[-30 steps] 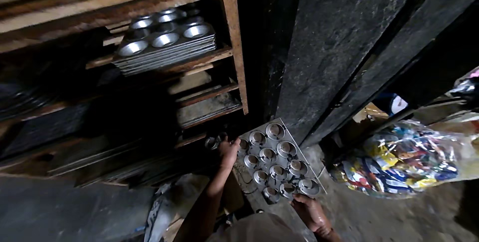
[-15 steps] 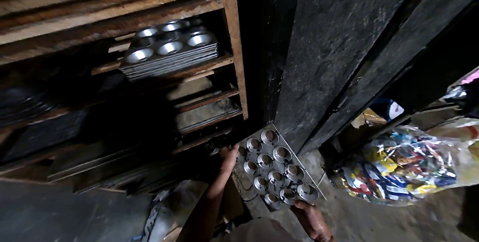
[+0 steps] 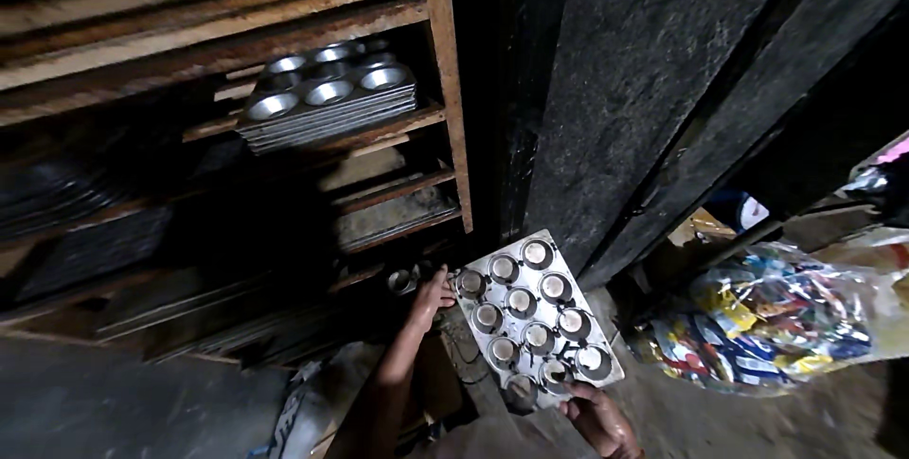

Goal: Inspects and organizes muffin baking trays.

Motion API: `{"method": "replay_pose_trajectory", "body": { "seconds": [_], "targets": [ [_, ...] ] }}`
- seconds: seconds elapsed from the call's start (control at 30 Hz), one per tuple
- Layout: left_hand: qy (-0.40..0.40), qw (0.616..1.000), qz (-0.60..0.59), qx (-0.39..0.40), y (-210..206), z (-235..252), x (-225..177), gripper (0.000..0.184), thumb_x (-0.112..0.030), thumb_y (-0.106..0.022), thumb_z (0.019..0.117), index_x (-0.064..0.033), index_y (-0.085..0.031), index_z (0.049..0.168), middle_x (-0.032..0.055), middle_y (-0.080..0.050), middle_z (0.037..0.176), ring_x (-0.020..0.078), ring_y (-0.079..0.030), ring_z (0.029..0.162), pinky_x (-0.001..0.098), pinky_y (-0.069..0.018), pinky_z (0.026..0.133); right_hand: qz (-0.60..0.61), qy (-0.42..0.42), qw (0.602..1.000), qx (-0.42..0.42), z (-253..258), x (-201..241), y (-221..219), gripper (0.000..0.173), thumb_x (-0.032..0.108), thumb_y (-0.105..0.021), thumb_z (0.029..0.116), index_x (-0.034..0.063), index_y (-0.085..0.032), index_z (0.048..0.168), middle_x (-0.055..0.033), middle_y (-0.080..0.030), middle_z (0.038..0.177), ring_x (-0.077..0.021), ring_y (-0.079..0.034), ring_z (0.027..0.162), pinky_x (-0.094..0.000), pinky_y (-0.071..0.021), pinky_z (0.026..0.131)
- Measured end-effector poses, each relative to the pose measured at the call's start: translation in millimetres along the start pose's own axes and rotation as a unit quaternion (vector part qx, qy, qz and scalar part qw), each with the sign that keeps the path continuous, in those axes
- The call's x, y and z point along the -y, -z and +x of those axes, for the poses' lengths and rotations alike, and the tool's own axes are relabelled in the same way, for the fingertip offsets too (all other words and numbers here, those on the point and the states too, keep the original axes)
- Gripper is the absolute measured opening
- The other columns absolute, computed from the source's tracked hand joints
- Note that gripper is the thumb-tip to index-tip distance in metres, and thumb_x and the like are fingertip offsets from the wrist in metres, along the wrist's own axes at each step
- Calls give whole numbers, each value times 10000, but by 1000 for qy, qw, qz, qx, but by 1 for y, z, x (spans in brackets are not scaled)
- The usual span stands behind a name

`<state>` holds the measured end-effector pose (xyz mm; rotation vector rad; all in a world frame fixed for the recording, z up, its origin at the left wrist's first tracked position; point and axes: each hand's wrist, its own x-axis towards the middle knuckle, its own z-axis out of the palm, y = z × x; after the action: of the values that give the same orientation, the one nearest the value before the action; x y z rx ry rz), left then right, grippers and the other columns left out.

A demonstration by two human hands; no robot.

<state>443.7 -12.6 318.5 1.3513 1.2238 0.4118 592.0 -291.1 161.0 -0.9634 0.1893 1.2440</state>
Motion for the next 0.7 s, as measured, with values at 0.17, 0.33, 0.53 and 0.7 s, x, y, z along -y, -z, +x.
{"method": "replay_pose_trajectory", "body": {
  "seconds": [0.17, 0.33, 0.53, 0.7],
  "targets": [
    [-14, 997, -72, 14, 3, -14, -9, 427, -274, -357, 1124, 75, -538, 1293, 175, -626, 1087, 203, -666, 865, 353, -568, 769, 65, -17, 996, 58, -3, -1, 3, 149, 25, -549, 825, 51, -663, 917, -124, -743, 870, -217, -733, 764, -376, -628, 697],
    [-69, 994, -61, 50, 9, -20, -5, 322, -136, -426, 1083, 48, -559, 1312, 137, -657, 1057, 184, -692, 839, 353, -596, 755, 63, -13, 996, 68, -2, -2, 6, 152, 38, -576, 802, 60, -676, 915, -121, -748, 882, -208, -736, 779, -367, -627, 712],
    [-97, 994, -23, 52, 9, -20, -4, 261, -79, -497, 1056, 42, -590, 1268, 135, -653, 1065, 167, -682, 839, 330, -590, 739, 70, -14, 994, 79, -6, -2, 4, 153, 28, -567, 808, 58, -675, 911, -125, -750, 882, -205, -739, 776, -359, -629, 706],
    [-92, 996, -19, 1, 5, -17, -1, 194, -97, -566, 1032, 39, -618, 1161, 113, -639, 957, 142, -641, 750, 298, -562, 674, 57, -5, 997, 47, -6, -3, 2, 157, -4, -519, 828, 56, -654, 882, -108, -744, 863, -184, -726, 740, -337, -619, 659]
  ]
}}
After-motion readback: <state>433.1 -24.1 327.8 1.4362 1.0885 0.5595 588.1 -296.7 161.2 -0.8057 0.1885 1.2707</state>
